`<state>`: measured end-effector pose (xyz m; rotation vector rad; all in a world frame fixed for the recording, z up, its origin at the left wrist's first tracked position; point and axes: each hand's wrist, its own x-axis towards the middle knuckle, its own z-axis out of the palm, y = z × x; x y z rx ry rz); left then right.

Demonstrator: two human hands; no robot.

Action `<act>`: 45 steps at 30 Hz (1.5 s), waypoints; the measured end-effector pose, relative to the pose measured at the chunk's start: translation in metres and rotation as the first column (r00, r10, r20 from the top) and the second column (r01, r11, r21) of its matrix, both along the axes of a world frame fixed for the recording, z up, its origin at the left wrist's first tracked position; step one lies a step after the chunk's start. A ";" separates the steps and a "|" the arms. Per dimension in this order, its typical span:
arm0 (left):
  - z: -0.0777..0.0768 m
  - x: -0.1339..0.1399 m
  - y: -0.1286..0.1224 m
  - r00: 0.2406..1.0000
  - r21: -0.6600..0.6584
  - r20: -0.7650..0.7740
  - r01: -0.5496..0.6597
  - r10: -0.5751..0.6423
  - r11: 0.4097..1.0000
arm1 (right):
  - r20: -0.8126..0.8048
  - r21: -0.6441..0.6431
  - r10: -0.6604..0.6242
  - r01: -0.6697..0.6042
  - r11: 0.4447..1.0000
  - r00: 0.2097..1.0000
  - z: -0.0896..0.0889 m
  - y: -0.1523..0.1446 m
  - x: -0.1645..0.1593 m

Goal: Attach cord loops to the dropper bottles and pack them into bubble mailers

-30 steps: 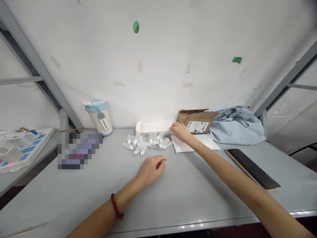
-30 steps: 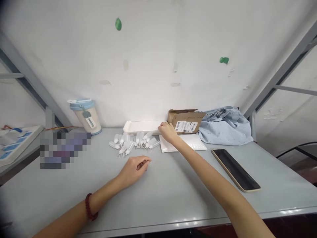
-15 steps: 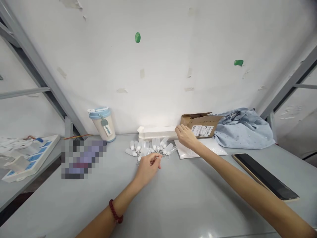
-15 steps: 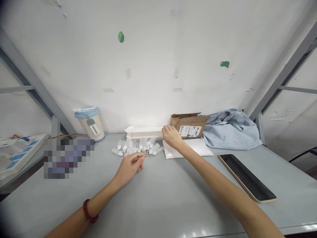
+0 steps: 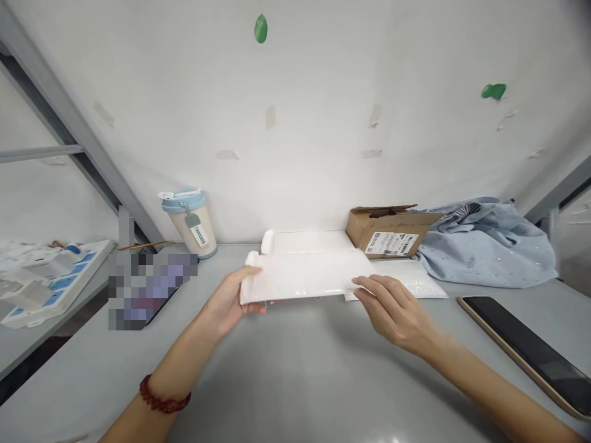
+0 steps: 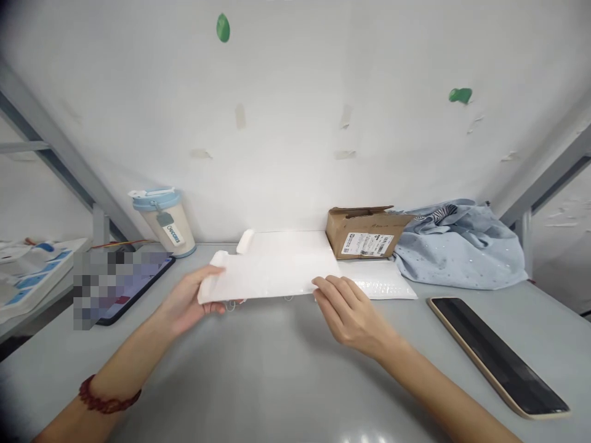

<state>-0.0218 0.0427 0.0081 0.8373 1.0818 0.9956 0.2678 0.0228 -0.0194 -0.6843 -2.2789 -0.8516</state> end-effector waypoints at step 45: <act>-0.017 -0.006 0.006 0.140 0.178 -0.981 0.379 0.134 0.908 | -0.124 -0.893 -0.152 -0.044 0.449 0.981 -0.003 -0.019 -0.020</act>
